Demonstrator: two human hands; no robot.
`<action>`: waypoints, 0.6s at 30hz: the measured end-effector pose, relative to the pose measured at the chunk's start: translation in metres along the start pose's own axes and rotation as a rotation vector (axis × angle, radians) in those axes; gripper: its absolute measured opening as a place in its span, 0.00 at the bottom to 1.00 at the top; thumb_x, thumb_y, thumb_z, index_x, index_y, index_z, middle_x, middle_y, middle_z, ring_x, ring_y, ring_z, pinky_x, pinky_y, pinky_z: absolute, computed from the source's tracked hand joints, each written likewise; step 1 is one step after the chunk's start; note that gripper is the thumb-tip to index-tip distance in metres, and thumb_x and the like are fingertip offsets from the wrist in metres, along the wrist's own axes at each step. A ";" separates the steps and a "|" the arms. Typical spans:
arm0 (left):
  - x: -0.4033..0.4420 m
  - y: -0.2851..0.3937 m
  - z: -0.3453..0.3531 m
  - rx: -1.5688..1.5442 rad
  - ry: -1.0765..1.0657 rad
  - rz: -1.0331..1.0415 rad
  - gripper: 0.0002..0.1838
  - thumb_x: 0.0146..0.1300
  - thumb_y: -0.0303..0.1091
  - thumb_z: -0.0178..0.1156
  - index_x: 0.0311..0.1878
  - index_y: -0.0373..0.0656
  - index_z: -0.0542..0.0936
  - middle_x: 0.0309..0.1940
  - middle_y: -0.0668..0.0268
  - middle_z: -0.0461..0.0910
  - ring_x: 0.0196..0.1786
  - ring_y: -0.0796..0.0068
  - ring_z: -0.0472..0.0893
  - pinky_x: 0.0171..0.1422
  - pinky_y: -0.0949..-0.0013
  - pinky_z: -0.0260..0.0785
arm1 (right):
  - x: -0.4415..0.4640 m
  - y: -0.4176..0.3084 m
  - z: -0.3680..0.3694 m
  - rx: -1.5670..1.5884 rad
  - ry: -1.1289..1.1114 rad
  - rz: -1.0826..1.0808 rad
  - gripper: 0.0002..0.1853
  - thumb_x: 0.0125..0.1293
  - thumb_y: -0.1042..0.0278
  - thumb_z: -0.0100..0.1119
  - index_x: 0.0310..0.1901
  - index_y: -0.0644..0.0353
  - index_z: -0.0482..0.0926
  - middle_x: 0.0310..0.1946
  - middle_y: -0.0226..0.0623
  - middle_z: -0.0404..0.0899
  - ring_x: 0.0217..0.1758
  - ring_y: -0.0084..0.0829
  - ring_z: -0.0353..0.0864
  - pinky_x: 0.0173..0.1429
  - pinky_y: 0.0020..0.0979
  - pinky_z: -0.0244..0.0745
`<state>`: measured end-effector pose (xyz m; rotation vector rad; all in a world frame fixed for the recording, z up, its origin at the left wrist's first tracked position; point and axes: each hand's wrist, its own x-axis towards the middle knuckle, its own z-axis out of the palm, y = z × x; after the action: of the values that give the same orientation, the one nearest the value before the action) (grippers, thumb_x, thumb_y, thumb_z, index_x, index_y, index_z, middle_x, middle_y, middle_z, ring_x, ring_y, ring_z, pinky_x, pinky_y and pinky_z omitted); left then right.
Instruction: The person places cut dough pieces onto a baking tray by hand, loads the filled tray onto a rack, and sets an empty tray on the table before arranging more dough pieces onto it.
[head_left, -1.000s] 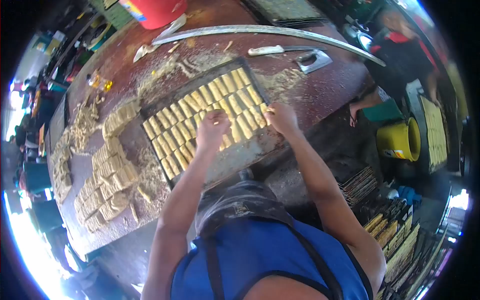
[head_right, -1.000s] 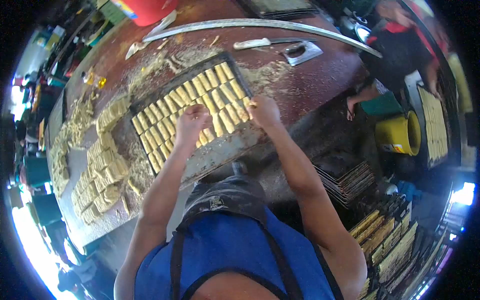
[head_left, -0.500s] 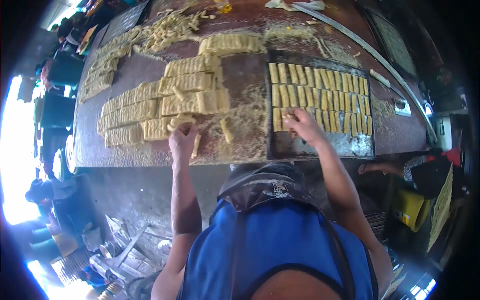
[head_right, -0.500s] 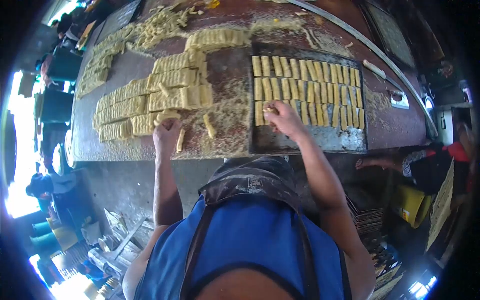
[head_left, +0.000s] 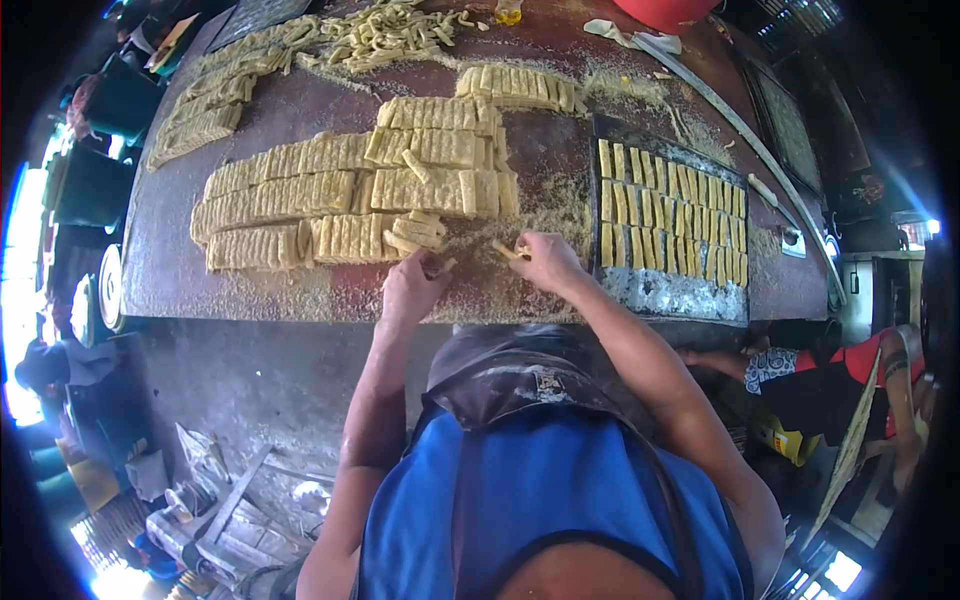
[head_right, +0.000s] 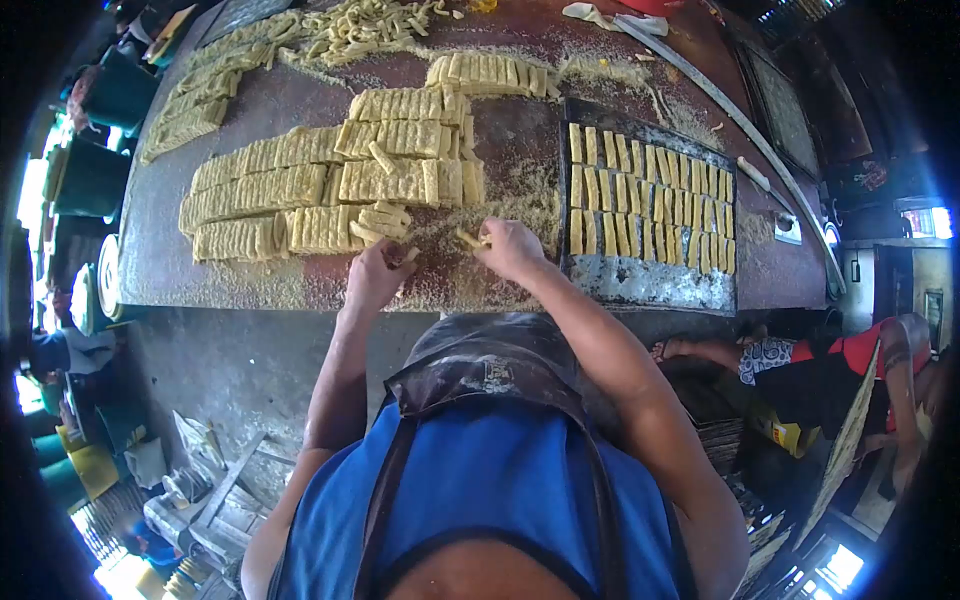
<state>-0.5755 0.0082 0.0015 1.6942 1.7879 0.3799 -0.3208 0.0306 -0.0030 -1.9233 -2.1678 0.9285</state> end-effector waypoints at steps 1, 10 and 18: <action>-0.001 0.000 -0.005 -0.135 -0.007 -0.001 0.25 0.56 0.42 0.73 0.55 0.42 0.81 0.40 0.53 0.86 0.45 0.55 0.86 0.51 0.56 0.77 | 0.002 0.001 -0.008 0.181 -0.164 0.147 0.22 0.63 0.53 0.70 0.46 0.64 0.79 0.36 0.45 0.85 0.41 0.37 0.86 0.51 0.40 0.82; -0.006 -0.014 -0.003 -0.894 -0.029 -0.175 0.21 0.67 0.30 0.65 0.61 0.33 0.77 0.41 0.60 0.85 0.40 0.75 0.84 0.40 0.71 0.79 | 0.042 0.047 -0.065 0.012 -0.343 -0.131 0.21 0.61 0.56 0.68 0.53 0.56 0.82 0.49 0.44 0.85 0.52 0.36 0.84 0.61 0.40 0.77; -0.033 -0.001 -0.002 -0.976 0.083 -0.202 0.19 0.69 0.30 0.63 0.60 0.33 0.76 0.42 0.63 0.83 0.39 0.78 0.83 0.41 0.73 0.79 | 0.124 -0.037 -0.150 0.704 0.516 -0.529 0.16 0.73 0.51 0.55 0.43 0.58 0.78 0.27 0.34 0.83 0.26 0.22 0.81 0.32 0.30 0.81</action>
<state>-0.5786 -0.0230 0.0109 0.8091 1.4193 1.0320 -0.3097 0.2008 0.0975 -1.0351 -1.6043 0.8130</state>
